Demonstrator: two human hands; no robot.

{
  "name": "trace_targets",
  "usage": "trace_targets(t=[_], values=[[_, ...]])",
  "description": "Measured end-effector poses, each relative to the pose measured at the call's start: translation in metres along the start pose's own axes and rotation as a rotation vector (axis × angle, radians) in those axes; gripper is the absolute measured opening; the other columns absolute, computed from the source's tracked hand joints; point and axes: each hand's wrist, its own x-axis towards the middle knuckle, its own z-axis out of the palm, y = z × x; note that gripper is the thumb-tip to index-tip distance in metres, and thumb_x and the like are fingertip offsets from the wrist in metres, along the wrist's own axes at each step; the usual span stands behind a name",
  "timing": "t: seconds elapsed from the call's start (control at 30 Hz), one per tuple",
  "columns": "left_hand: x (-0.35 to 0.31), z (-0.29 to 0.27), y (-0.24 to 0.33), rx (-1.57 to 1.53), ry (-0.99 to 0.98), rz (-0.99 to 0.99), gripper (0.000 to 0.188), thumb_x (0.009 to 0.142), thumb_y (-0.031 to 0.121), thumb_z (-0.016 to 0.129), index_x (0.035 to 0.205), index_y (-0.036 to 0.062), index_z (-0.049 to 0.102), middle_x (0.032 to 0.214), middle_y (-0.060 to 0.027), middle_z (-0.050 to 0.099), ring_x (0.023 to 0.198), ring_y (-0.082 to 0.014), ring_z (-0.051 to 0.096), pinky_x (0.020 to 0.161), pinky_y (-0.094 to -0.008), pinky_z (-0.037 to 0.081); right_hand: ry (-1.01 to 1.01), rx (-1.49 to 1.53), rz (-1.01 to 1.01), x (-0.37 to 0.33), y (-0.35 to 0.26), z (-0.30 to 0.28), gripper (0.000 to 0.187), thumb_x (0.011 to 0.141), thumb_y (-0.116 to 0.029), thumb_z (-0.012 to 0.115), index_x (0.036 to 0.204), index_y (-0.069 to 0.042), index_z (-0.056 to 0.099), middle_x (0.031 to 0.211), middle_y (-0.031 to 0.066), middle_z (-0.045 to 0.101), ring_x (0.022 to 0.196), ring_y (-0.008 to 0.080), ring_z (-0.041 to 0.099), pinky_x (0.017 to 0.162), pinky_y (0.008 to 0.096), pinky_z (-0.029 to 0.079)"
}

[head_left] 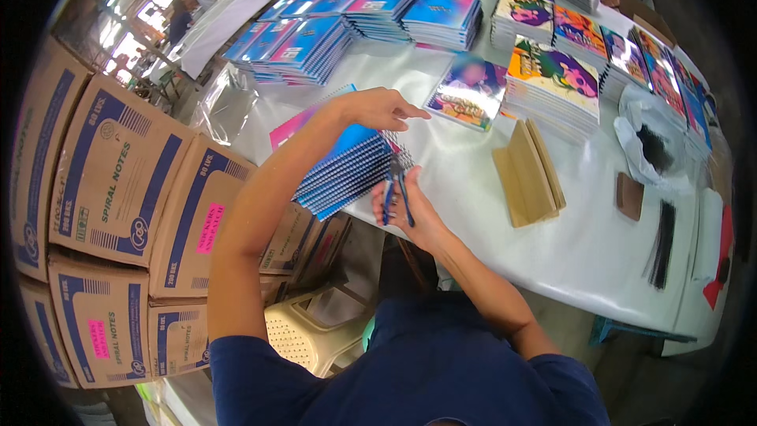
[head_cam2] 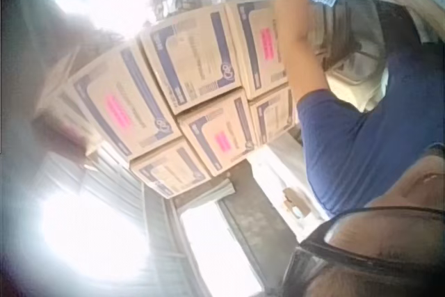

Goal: The person binds notebooks by manually threading a spiral coil through the holes in a stack of covers and paper, then cuts the excess coil using pliers.

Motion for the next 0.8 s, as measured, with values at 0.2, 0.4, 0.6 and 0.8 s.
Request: trace_targets(t=[0.2,0.4,0.6,0.8], values=[[0.008,0.009,0.004,-0.104,-0.027,0.021,0.071,0.071,-0.006,0.070,0.134,0.0231,0.057,0.130,-0.0168,0.059,0.114,-0.0306,0.062,0.093,-0.0362,0.052,0.064,0.078,0.059,0.019,-0.013,0.013,0.083,0.088,-0.077,0.022,0.099,-0.003,0.058,0.086,0.0092,0.059,0.078,0.0208,0.059,0.074,0.0391,0.053],[0.010,0.009,-0.001,-0.163,-0.030,-0.003,0.075,0.069,-0.008,0.071,0.134,0.0251,0.056,0.131,-0.0174,0.058,0.113,-0.0289,0.062,0.092,-0.0338,0.053,0.057,0.135,0.084,0.027,-0.014,0.017,0.083,0.086,-0.078,0.026,0.095,-0.002,0.059,0.084,0.0093,0.060,0.077,0.0216,0.060,0.071,0.0403,0.054],[0.007,0.012,0.001,-0.128,-0.008,-0.021,0.076,0.069,-0.010,0.069,0.133,0.0278,0.057,0.127,-0.0166,0.061,0.108,-0.0285,0.065,0.089,-0.0342,0.055,-0.041,0.303,0.121,0.028,-0.015,0.013,0.079,0.085,-0.079,0.029,0.088,-0.005,0.057,0.069,0.0058,0.050,0.062,0.0194,0.050,0.058,0.0341,0.045],[0.010,0.016,-0.003,-0.095,0.023,-0.002,0.074,0.070,-0.009,0.068,0.132,0.0285,0.058,0.126,-0.0159,0.062,0.105,-0.0283,0.066,0.086,-0.0349,0.056,-0.040,0.251,0.097,0.027,-0.003,0.013,0.079,0.083,-0.081,0.030,0.087,-0.006,0.056,0.063,0.0032,0.044,0.057,0.0178,0.044,0.056,0.0327,0.041]])
